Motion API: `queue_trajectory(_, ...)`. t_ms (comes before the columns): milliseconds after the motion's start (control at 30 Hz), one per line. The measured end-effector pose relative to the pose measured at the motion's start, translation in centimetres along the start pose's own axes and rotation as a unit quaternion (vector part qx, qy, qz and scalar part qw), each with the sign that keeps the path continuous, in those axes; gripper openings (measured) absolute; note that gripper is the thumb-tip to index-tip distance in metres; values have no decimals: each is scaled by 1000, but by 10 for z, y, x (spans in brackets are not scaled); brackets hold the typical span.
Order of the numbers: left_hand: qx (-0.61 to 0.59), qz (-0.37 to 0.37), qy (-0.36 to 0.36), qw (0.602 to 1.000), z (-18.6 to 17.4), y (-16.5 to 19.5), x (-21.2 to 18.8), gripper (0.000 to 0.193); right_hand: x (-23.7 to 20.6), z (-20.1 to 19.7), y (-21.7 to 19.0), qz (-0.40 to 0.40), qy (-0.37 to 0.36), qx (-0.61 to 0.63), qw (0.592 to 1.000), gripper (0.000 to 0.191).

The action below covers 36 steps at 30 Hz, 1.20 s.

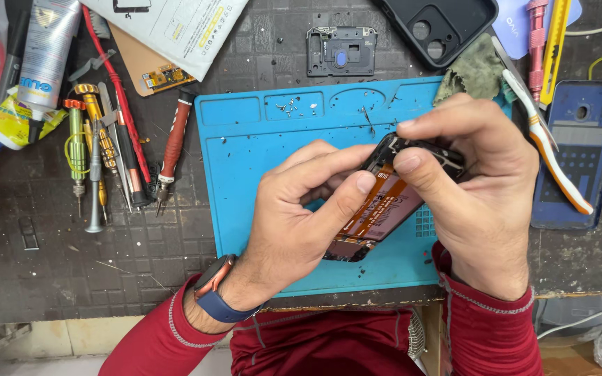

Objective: The person repairs a disassembled smartphone on a blue silicone mat. They peel adhesive backing from a new replacement screen, align and press it onto the phone frame, then use a screwdriver to drive screws into the phone's edge while holding the frame with the other hand.

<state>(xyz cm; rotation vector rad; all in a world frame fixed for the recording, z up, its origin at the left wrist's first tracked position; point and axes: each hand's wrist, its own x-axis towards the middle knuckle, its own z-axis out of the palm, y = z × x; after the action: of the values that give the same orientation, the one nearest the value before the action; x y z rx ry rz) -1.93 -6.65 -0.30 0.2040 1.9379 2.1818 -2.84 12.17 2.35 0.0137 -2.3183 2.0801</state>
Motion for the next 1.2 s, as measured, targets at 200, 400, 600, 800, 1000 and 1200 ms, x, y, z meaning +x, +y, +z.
queue_trajectory(200, 28, 4, 41, 999, 3, -3, 2, 25, 1, 0, 3, -40, -15, -38, 998, 17)
queue_trajectory(400, 38, 13, 44, 998, 2, -3, 0, 26, 0, 5, 0, -10, 7, -8, 1000, 26)
queue_trajectory(600, 91, 81, 29, 992, 0, 1, -5, 20, -2, 2, -1, 30, 14, -1, 999, 27)
queue_trajectory(800, 48, 70, 30, 996, -1, 3, -7, 22, -12, 8, -4, -19, 13, -37, 999, 25)
queue_trajectory(1000, 76, 142, 11, 987, -7, 5, -11, 20, -18, 8, -6, -139, -9, -69, 988, 33)
queue_trajectory(1200, 36, 216, 6, 976, -12, 3, -11, 18, -22, 2, -9, -178, -58, 12, 982, 39)
